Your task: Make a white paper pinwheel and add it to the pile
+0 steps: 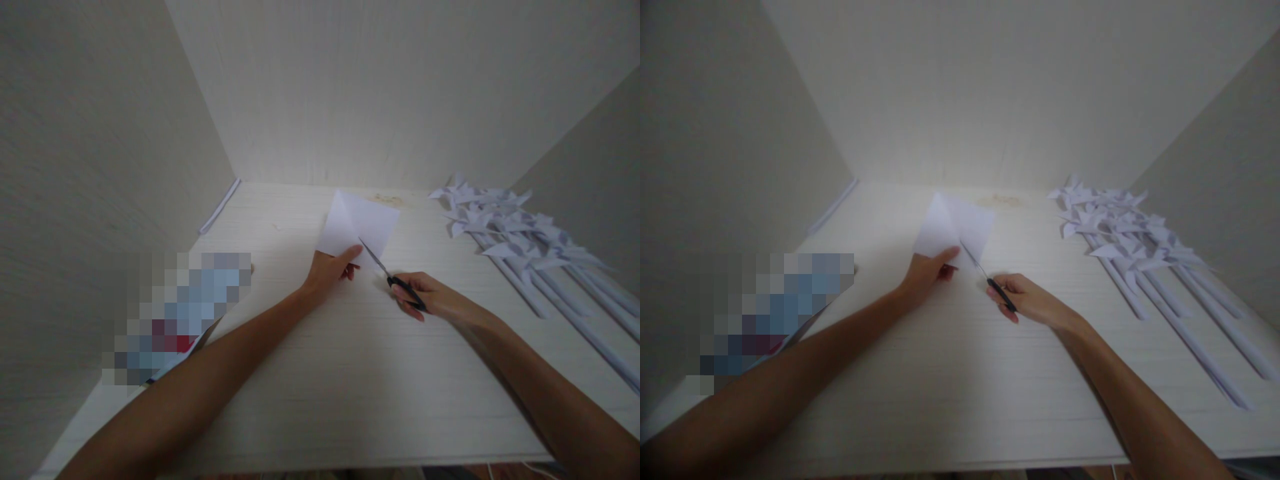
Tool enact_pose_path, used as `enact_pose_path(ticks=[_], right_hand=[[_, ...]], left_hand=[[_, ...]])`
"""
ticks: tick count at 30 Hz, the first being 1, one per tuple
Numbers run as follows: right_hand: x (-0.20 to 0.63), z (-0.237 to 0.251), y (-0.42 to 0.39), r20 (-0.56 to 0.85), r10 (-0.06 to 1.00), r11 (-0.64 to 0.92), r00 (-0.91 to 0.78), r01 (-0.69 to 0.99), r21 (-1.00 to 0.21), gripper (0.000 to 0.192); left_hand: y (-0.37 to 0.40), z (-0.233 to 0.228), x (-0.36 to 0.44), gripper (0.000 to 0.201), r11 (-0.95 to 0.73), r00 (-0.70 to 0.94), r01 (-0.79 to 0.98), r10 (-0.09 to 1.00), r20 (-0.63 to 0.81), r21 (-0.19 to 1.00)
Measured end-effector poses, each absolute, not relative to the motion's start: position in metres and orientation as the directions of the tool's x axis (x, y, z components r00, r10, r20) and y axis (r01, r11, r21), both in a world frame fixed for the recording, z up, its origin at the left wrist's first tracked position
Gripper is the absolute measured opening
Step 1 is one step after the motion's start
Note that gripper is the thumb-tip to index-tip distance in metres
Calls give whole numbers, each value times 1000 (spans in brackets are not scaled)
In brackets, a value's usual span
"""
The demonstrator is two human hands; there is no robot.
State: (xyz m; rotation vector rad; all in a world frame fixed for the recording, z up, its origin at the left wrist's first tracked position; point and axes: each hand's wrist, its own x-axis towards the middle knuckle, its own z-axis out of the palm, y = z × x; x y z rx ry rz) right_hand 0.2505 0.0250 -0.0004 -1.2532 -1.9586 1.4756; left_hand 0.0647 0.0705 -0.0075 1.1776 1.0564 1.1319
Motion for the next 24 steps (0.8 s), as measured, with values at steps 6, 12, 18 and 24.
enact_pose_path(ticks=[6,12,18,24], right_hand=[[251,-4,27,-193,823,41,-534,395,-918,43],[251,-8,27,-206,837,-10,-508,361,-932,42],[250,-5,27,-194,861,2,-470,385,-923,44],[248,-5,27,-191,844,20,-501,387,-922,45]], left_hand=[[78,-6,58,27,-103,-138,-198,987,77,975],[78,-5,57,22,-132,-115,-177,987,113,975],[77,-7,60,20,-53,30,-208,998,61,977],[70,-8,63,19,59,269,-142,963,-19,988]])
